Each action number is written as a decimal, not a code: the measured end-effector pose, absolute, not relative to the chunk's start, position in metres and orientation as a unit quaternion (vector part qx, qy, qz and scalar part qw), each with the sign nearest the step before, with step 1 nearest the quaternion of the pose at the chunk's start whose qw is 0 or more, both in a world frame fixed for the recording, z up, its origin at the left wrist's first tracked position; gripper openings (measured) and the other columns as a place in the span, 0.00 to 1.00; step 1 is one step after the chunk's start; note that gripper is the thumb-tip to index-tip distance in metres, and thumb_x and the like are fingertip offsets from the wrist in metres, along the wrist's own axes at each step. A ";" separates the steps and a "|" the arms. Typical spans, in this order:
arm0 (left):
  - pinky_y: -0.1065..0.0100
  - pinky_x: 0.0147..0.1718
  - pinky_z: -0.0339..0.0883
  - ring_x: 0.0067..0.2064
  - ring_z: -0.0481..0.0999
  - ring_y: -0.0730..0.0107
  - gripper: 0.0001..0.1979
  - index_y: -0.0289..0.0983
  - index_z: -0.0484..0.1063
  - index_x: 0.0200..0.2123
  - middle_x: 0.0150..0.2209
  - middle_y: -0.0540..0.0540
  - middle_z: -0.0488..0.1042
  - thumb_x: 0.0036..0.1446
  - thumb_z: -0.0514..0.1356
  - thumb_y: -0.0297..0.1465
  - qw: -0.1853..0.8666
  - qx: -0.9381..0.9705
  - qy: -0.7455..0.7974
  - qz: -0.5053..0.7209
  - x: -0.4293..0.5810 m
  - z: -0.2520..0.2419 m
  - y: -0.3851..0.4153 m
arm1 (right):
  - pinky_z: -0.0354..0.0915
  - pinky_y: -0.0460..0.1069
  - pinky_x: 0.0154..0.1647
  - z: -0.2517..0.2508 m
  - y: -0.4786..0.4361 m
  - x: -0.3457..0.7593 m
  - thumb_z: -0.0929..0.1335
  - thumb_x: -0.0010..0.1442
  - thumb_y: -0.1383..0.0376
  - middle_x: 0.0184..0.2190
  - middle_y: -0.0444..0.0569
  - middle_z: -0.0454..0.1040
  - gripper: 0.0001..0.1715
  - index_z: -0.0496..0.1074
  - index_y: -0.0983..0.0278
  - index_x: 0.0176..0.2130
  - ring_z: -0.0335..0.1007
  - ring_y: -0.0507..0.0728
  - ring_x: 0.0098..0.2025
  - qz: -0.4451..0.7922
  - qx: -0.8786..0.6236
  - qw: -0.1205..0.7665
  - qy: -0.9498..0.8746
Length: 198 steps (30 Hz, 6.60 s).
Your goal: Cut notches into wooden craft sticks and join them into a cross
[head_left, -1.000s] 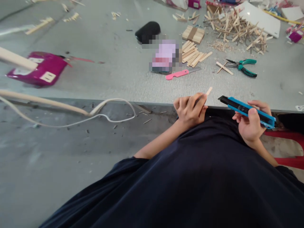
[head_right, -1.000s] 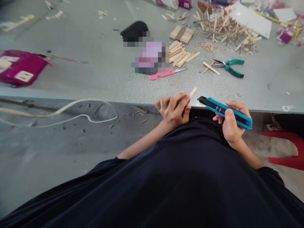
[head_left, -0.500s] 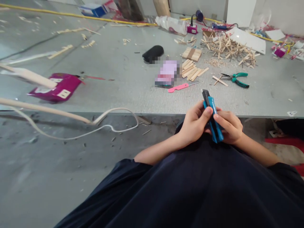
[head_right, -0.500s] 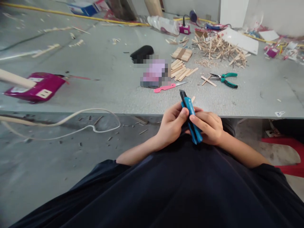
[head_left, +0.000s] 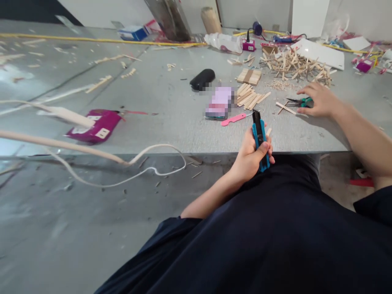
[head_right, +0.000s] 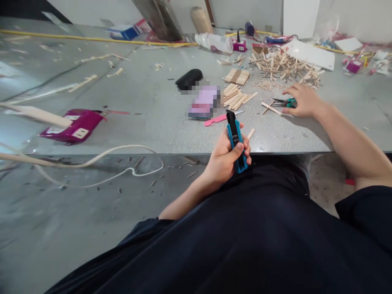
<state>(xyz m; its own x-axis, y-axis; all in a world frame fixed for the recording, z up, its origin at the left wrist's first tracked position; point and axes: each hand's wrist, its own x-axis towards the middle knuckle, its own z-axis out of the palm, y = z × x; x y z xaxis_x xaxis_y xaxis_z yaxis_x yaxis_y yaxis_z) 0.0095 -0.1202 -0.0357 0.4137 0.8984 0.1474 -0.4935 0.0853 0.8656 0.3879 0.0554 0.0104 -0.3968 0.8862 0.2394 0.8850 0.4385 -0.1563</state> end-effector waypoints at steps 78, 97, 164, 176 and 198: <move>0.75 0.24 0.76 0.27 0.75 0.80 0.28 0.45 0.67 0.63 0.42 0.57 0.76 0.81 0.68 0.59 0.623 0.518 0.287 0.511 0.033 -0.072 -0.147 | 0.68 0.56 0.46 0.010 -0.010 0.313 0.60 0.85 0.29 0.39 0.51 0.80 0.40 0.77 0.57 0.50 0.76 0.63 0.40 0.156 -0.256 0.205 -0.932; 0.75 0.19 0.61 0.22 0.64 0.82 0.27 0.47 0.69 0.59 0.36 0.60 0.70 0.78 0.72 0.59 0.664 0.489 0.248 0.508 0.034 -0.069 -0.143 | 0.66 0.55 0.44 0.008 -0.012 0.313 0.53 0.86 0.26 0.35 0.48 0.75 0.47 0.75 0.59 0.45 0.72 0.59 0.38 0.138 -0.261 0.168 -0.941; 0.77 0.20 0.60 0.22 0.65 0.83 0.33 0.49 0.69 0.63 0.36 0.61 0.74 0.72 0.78 0.59 0.687 0.428 0.255 0.529 0.041 -0.071 -0.140 | 0.70 0.62 0.50 -0.003 -0.018 0.301 0.55 0.85 0.32 0.40 0.53 0.78 0.34 0.67 0.53 0.46 0.75 0.67 0.45 0.085 -0.350 0.150 -0.921; 0.74 0.18 0.66 0.19 0.67 0.79 0.28 0.45 0.74 0.61 0.31 0.60 0.73 0.78 0.73 0.59 0.736 0.420 0.170 0.502 0.032 -0.064 -0.140 | 0.65 0.73 0.77 0.007 0.021 0.346 0.63 0.83 0.32 0.69 0.74 0.75 0.37 0.72 0.60 0.63 0.70 0.77 0.69 0.040 -0.588 0.128 -0.798; 0.68 0.24 0.64 0.27 0.81 0.69 0.20 0.49 0.82 0.65 0.36 0.51 0.85 0.76 0.73 0.46 0.176 0.814 -0.016 0.554 0.020 -0.069 -0.122 | 0.55 0.77 0.80 0.003 0.037 0.356 0.71 0.87 0.46 0.80 0.75 0.67 0.28 0.73 0.64 0.68 0.57 0.73 0.75 0.015 -0.691 0.115 -0.714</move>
<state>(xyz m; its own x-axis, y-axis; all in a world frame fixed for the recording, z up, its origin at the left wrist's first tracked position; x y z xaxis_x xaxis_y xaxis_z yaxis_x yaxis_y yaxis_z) 0.0198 -0.1218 -0.0694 0.3867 0.1694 0.9065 -0.2210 -0.9373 0.2694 0.3556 0.0365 0.0028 -0.0187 0.9895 0.1433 0.9824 0.0449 -0.1815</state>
